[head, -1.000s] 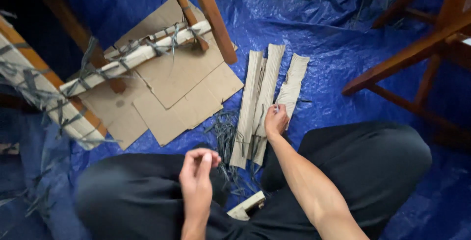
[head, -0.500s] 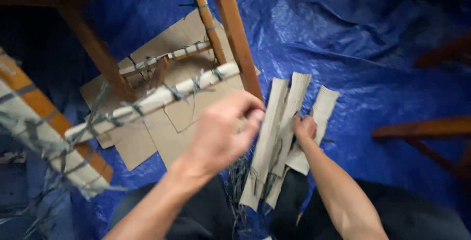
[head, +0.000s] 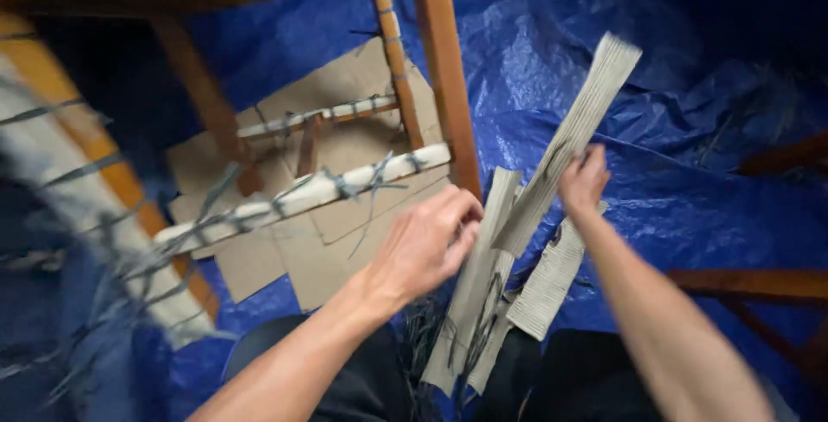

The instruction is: Wrapping wooden chair legs and frame with cardboard and plastic strips for protection.

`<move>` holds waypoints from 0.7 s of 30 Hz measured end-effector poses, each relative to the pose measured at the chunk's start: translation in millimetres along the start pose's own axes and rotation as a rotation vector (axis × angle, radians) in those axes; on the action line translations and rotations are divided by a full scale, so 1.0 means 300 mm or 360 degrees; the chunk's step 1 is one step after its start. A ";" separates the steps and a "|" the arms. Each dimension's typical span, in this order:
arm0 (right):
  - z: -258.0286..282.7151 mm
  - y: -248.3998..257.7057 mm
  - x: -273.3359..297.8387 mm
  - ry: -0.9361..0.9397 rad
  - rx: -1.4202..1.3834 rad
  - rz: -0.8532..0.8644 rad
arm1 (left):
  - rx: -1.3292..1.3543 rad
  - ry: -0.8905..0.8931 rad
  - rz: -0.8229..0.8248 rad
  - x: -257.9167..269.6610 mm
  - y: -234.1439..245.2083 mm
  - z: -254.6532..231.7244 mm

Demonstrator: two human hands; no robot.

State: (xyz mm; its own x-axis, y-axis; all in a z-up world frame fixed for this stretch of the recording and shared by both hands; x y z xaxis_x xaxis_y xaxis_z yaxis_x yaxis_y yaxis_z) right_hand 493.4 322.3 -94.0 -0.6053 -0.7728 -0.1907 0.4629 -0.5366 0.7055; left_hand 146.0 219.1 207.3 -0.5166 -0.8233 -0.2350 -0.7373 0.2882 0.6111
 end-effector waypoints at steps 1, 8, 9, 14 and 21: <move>0.082 0.035 -0.033 0.0013 -0.0017 -0.0003 | -0.0016 -0.0005 -0.0013 0.016 0.009 0.011; 0.750 0.374 0.147 -0.0024 -0.1139 0.1132 | -0.0034 0.0090 -0.0297 0.106 0.066 0.023; 0.817 0.393 0.206 -0.0183 -0.1371 0.1436 | 0.0061 -0.0001 -0.0389 0.101 0.073 0.029; 0.992 0.423 0.443 -0.0194 -0.1419 0.1956 | 0.1052 0.0176 -0.0462 0.001 0.117 0.039; 0.962 0.385 0.418 -0.0488 -0.1220 0.1687 | 0.1286 0.0345 -0.0520 -0.109 0.138 0.082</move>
State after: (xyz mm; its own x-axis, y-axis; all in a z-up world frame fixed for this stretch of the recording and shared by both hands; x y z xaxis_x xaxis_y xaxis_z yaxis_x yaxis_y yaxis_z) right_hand 283.9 261.0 160.6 0.1954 -0.8784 0.4362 0.9775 0.1381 -0.1596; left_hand 121.6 270.0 221.8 -0.1941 -0.9753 -0.1058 -0.9568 0.2120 -0.1990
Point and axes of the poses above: each hand's wrist, its own x-axis away from the middle knuckle, its own y-axis out of the back of the hand, z = x × y, the point moved 6 cm from there along -x, towards the middle knuckle, and after that the axes turned 5 degrees about -y, right-handed, at the moved point
